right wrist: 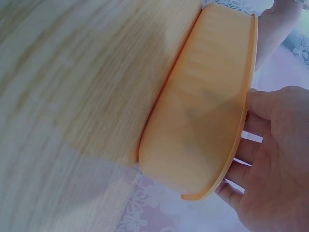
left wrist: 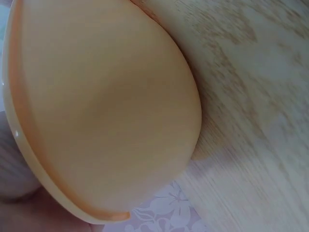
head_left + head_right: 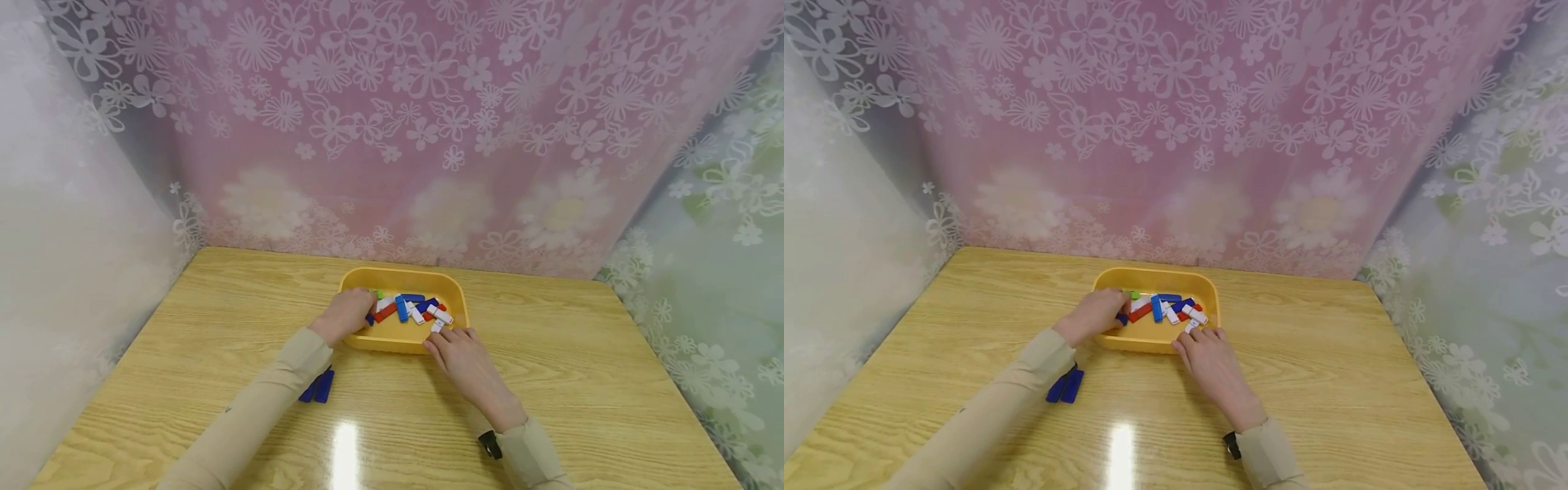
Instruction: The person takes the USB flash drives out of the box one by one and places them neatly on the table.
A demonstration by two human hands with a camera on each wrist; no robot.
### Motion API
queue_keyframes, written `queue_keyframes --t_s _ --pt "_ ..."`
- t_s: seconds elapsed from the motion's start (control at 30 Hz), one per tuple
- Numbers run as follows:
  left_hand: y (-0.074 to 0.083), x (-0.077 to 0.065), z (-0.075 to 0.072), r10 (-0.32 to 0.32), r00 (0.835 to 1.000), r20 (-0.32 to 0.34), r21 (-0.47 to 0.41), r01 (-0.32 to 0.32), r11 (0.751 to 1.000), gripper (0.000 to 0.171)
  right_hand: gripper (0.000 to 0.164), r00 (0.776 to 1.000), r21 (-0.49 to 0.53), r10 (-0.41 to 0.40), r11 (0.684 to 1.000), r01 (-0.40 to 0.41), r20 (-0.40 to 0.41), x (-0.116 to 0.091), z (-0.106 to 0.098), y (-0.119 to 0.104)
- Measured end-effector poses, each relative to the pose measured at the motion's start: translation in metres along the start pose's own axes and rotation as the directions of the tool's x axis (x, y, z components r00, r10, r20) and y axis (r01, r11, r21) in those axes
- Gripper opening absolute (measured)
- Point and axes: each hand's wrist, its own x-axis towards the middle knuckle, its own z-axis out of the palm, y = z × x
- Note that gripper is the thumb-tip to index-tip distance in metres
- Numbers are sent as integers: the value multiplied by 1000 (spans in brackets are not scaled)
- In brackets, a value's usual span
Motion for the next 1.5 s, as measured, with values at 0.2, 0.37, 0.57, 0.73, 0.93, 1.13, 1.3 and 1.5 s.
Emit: queue_keyframes --t_s 0.2,0.37,0.57,0.73,0.93,1.13,1.3,1.5 --pt "-3 0 0 13 1000 4 -93 -13 996 23 17 1000 2 0 1000 0 12 0 1 -1" --pt "-4 -1 -3 38 999 -27 -233 -43 972 18 17 1000 1 7 1000 -7 14 0 1 -2" --pt "-3 -6 -12 43 995 -93 -311 -70 948 13 17 1000 7 13 1000 -14 17 0 1 -2" --pt "1 -14 -19 1 994 -108 -369 -40 929 13 17 1000 7 20 1000 -20 20 1 1 -1" --pt "7 -27 -31 2 986 -169 -392 -69 917 14 17 1000 0 5 1000 -5 5 1 2 -1" --pt "13 -43 -39 41 970 -239 -387 -134 912 13 18 1000 -7 -1 1000 1 -1 1 3 1" --pt "15 -60 -39 70 961 -267 -388 -174 905 16 18 1000 -1 -3 1000 3 3 1 3 1" --pt "18 -81 -35 56 971 -232 -383 -144 912 14 17 1000 0 8 1000 -8 10 2 1 0"
